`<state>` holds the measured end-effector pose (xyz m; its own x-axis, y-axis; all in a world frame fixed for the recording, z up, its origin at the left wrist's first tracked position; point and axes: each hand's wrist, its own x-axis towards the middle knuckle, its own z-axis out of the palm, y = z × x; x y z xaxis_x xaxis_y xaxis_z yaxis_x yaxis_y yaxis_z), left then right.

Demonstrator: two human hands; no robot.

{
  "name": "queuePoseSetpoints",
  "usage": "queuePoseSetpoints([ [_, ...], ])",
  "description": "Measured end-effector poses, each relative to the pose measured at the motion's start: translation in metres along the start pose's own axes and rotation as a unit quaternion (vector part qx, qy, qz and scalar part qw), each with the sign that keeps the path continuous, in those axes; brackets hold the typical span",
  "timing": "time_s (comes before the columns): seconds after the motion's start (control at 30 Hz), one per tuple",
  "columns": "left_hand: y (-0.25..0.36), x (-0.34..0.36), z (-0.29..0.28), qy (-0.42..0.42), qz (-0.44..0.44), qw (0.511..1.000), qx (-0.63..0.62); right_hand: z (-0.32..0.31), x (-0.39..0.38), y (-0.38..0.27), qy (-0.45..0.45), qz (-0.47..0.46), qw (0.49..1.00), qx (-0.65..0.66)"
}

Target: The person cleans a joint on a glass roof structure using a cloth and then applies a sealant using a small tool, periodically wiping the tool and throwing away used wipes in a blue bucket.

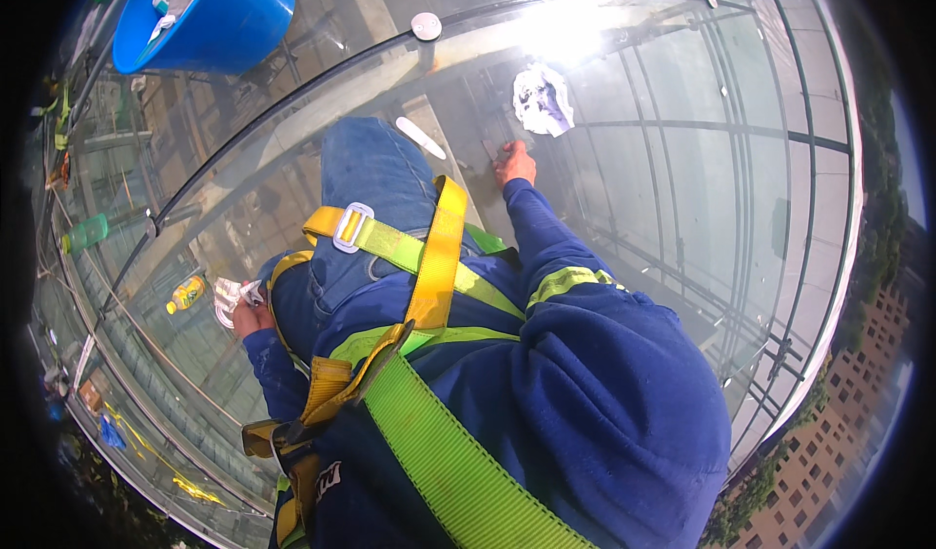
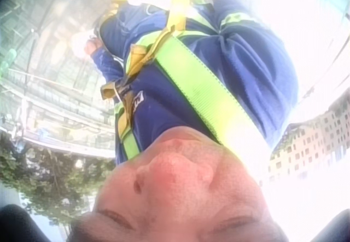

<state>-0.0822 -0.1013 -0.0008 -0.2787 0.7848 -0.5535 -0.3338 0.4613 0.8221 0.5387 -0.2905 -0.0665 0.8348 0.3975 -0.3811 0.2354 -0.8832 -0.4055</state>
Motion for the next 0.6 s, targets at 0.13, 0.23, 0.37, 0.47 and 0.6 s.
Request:
queuePoseSetpoints([
  [0.13, 0.001, 0.001, 0.001, -0.008, 0.006, 1.000, 0.011, -0.004, 0.012, 0.016, 0.012, -0.059, 0.996, 0.061],
  [0.23, 0.008, -0.009, -0.002, 0.007, 0.009, 1.000, 0.007, -0.011, 0.030, 0.023, 0.064, -0.063, 0.987, 0.132],
  [0.37, -0.001, -0.009, 0.030, -0.016, -0.029, 0.999, 0.039, -0.039, 0.087, 0.082, 0.190, -0.041, 0.961, 0.199],
  [0.47, 0.013, -0.014, 0.015, 0.002, -0.017, 0.999, 0.047, -0.029, 0.089, 0.053, 0.148, 0.060, 0.977, 0.141],
  [0.6, 0.014, -0.010, 0.008, 0.003, -0.005, 1.000, 0.005, -0.038, 0.088, 0.034, 0.136, 0.121, 0.981, 0.069],
])
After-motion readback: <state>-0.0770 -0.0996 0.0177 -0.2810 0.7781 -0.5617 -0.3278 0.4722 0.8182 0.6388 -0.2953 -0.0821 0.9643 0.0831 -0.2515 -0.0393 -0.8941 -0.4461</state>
